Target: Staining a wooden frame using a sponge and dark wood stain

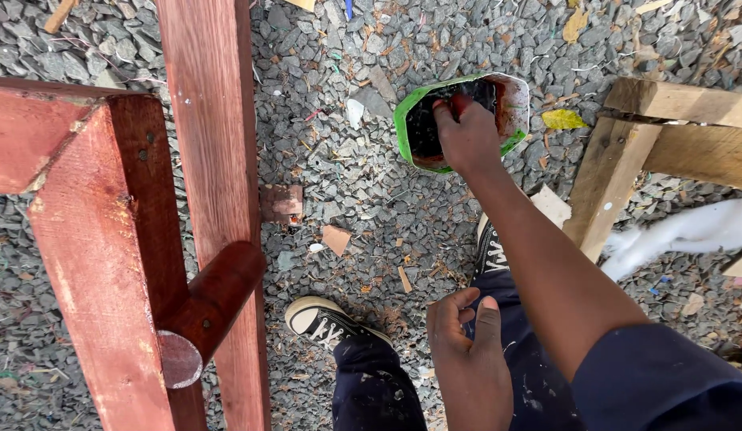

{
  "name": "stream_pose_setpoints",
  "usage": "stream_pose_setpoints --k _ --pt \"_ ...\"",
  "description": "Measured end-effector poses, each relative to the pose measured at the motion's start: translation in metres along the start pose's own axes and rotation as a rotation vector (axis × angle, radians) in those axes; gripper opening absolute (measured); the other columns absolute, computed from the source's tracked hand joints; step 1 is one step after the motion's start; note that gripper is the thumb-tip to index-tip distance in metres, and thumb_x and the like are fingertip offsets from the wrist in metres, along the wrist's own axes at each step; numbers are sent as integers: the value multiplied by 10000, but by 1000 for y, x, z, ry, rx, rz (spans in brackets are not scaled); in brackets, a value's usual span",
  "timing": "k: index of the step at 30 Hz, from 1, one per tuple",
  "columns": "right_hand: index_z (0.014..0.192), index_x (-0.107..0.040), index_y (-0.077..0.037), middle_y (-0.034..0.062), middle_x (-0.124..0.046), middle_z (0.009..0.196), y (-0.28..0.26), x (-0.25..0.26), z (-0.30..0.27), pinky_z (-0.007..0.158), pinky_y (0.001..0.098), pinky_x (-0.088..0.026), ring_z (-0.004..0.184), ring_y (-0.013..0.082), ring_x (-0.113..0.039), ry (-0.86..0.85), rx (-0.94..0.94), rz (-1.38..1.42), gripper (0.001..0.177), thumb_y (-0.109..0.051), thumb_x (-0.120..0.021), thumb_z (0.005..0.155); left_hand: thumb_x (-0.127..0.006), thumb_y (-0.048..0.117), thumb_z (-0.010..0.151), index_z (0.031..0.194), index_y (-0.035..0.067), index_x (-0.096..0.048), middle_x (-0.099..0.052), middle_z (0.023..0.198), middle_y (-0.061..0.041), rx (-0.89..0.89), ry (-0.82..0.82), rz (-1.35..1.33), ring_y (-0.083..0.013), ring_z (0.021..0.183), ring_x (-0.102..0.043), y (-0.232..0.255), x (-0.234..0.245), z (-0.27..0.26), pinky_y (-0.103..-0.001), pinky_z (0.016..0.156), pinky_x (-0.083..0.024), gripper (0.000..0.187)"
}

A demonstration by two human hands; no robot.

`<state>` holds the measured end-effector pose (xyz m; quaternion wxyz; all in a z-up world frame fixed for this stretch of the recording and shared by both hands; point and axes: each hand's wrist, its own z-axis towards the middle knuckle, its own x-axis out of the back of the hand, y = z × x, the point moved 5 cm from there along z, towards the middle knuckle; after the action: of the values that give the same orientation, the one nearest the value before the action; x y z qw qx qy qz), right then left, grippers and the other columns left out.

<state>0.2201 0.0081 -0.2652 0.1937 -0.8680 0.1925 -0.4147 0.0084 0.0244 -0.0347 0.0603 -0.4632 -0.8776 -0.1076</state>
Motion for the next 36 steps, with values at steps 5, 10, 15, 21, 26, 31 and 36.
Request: stream_pose_setpoints --k 5,10,15,21,26,31,36 --pt "1035 -356 -187 58 -497 884 -28 27 -28 674 358 -391 751 199 -473 -159 -190 438 293 -111 -603 898 -693 309 902 1062 176 -791 -713 1067 50 -79 116 -111 -81 954 -688 1 8 4 -274 901 -568 230" --pt "1310 -502 -80 137 -721 1210 -22 30 -45 1009 366 -632 1134 297 -706 -68 -202 732 550 -75 -767 828 -701 296 902 1033 168 -796 -704 1011 41 -178 166 -99 -82 869 -671 3 12 2 -260 847 -535 207" --pt "1144 -611 -99 134 -741 910 -62 0 -86 345 252 -499 512 202 -675 -63 -132 875 551 -574 -636 865 -655 226 926 994 129 -785 -704 1005 -16 -518 272 -21 -162 929 -715 35 29 -12 -315 828 -567 177" --pt "1503 -474 -307 156 -714 1297 -87 -134 -119 953 364 -540 1148 274 -687 -456 -89 477 774 -126 -807 828 -650 217 948 981 121 -788 -680 935 0 -607 344 3 -125 790 -621 54 50 -16 -280 756 -537 172" --pt "1229 -684 -112 67 -542 1298 -129 -156 -117 984 330 -630 1192 251 -657 -290 95 1063 599 238 -747 747 -671 202 929 991 100 -794 -669 931 -4 -530 389 -78 -125 821 -631 50 75 -15 -277 735 -545 172" --pt "1086 -716 -140 48 -707 1201 -139 -168 -189 922 352 -632 1083 194 -677 -276 132 1080 261 50 -707 908 -644 300 951 951 74 -776 -690 883 -30 -648 417 -99 -155 828 -669 58 84 -23 -293 763 -542 261" --pt "1037 -769 0 142 -793 955 -90 -225 -281 784 322 -659 833 217 -762 -325 -225 1102 275 78 -819 778 -684 319 923 983 200 -778 -737 1022 13 -596 381 155 -171 997 -716 66 78 -33 -382 831 -600 163"
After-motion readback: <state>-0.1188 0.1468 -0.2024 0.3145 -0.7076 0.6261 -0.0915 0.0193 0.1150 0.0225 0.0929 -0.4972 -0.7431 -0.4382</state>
